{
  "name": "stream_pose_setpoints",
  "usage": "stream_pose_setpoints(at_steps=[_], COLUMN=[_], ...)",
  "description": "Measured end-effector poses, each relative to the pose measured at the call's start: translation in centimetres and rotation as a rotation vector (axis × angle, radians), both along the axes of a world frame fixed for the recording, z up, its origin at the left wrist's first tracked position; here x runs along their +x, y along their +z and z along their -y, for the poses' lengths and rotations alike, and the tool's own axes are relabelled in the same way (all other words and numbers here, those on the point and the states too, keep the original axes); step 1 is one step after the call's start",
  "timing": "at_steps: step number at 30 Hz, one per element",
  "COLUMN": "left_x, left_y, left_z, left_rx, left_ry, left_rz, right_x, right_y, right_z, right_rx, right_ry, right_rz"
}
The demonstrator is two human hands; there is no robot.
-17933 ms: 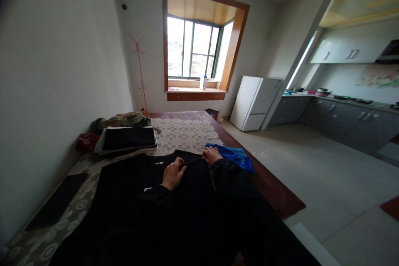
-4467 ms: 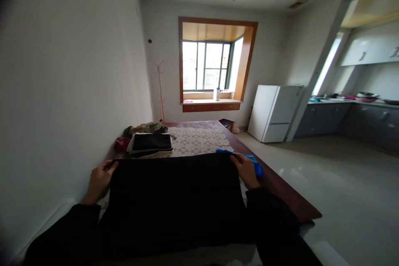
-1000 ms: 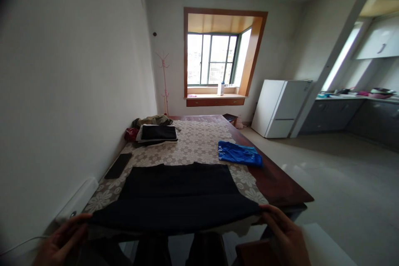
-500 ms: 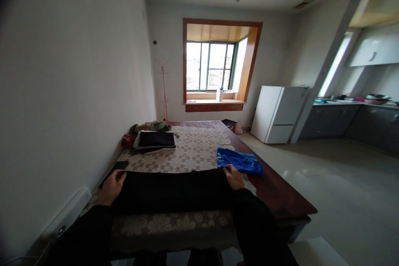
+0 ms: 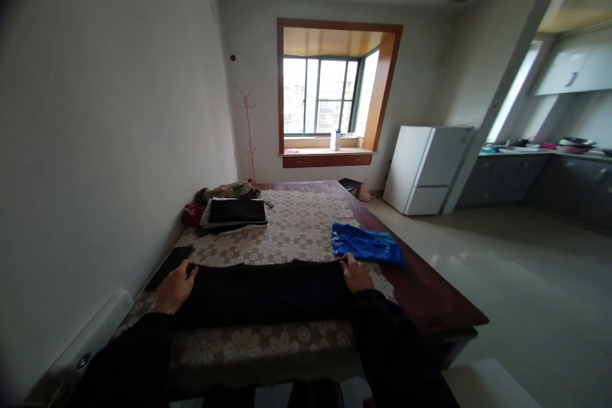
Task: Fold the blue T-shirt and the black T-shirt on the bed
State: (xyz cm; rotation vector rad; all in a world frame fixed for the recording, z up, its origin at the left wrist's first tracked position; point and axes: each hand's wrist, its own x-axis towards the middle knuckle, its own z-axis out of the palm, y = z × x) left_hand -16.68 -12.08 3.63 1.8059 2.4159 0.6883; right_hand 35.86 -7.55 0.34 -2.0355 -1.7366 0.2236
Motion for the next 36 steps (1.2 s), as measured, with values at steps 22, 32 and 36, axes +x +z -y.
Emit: stream_pose_setpoints(at_steps=[22, 32, 36], left_x=[18.4, 18.3, 18.4], left_y=[-4.8, -4.8, -4.5], left_z=[2.6, 2.4, 2.5], left_rx=[-0.043, -0.053, -0.055], left_ry=[-0.548, -0.567, -0.569], left_rz=[-0.32, -0.313, -0.305], right_x=[-19.1, -19.3, -19.3], right_y=[-2.6, -3.2, -3.2], right_z=[5.6, 5.3, 5.3], right_rx=[-0.035, -0.001, 0.014], right_ry=[0.472, 0.493, 0.499], right_rz=[0.17, 0.134, 0.141])
